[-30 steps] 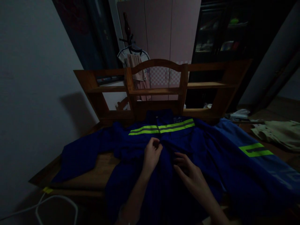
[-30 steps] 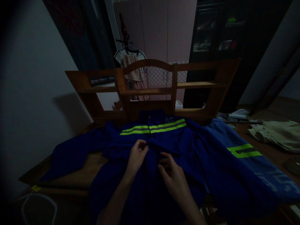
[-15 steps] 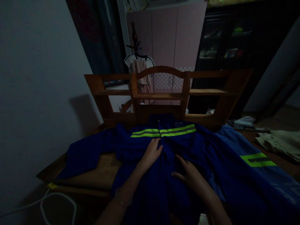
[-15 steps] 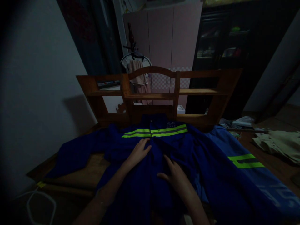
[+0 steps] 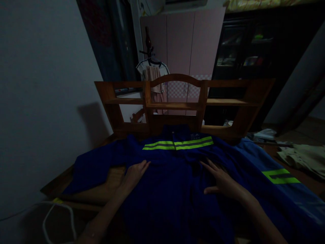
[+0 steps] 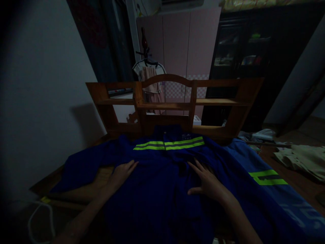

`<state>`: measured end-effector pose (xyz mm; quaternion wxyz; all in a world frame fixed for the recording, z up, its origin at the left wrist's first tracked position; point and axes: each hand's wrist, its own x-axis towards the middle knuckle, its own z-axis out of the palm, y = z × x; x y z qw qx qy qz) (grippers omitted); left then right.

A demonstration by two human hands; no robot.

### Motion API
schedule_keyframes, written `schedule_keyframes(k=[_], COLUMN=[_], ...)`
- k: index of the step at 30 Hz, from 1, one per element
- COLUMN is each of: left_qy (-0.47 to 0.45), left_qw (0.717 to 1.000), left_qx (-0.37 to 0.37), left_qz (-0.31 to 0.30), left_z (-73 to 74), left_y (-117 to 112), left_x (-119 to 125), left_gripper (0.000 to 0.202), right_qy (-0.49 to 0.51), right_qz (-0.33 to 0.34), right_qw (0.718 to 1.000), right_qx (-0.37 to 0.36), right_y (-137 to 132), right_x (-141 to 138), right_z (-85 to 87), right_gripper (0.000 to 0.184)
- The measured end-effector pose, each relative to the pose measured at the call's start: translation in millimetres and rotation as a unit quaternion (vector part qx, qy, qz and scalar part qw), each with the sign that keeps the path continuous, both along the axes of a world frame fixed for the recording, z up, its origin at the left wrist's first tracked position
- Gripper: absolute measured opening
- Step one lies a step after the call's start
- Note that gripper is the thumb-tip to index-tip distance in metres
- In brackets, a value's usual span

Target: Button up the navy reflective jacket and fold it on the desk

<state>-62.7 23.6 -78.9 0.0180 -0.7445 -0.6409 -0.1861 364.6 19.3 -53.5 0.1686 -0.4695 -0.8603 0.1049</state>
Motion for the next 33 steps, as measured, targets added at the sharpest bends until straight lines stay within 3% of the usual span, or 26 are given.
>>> schedule_keyframes(k=[4,7,9,12,17,22,26,28,30,33], left_qy=[0.098,0.134,0.135,0.140,0.162,0.175,0.134,0.083,0.006,-0.053], left_qw=[0.994,0.988,0.987,0.983,0.976,0.966,0.959,0.970,0.984,0.982], left_qx=[0.030,0.071,0.089,0.118,0.146,0.188,0.250,0.223,0.161,0.058], left_qz=[-0.042,-0.037,-0.020,0.013,0.011,-0.011,-0.022,-0.037,-0.075,-0.173], left_z=[15.2,29.0,39.8,55.3,66.8,83.0,110.0,118.4,117.9,98.5], left_y=[37.3,70.4,93.4,123.8,142.3,125.8,86.9,55.3,18.9,-27.2], left_x=[-8.1,-12.0,-15.6,-21.9,-29.4,-11.4,43.9,78.3,109.4,140.3], left_gripper=[0.028,0.035,0.039,0.046,0.047,0.043,0.039,0.036,0.035,0.037], right_qy=[-0.023,0.000,0.015,-0.003,-0.020,0.058,0.177,0.233,0.259,0.222], right_qz=[-0.006,-0.008,-0.016,-0.001,0.002,0.008,0.008,0.009,0.028,0.108], right_qw=[1.000,1.000,0.999,0.998,0.997,0.996,0.983,0.972,0.965,0.969], right_qx=[0.005,0.005,0.037,0.058,0.077,0.071,0.044,0.021,0.013,0.029], right_y=[-7.9,-27.3,-47.3,-79.5,-108.5,-114.2,-118.3,-121.2,-124.0,-128.1], right_x=[2.7,-8.2,-25.5,-55.9,-71.9,-61.5,-65.7,-68.5,-68.1,-61.4], right_z=[13.5,14.4,6.5,-14.6,-42.2,-47.9,-38.4,-26.7,-14.6,-4.9], right_gripper=[0.097,0.080,0.082,0.101,0.087,0.054,0.027,0.021,0.019,0.020])
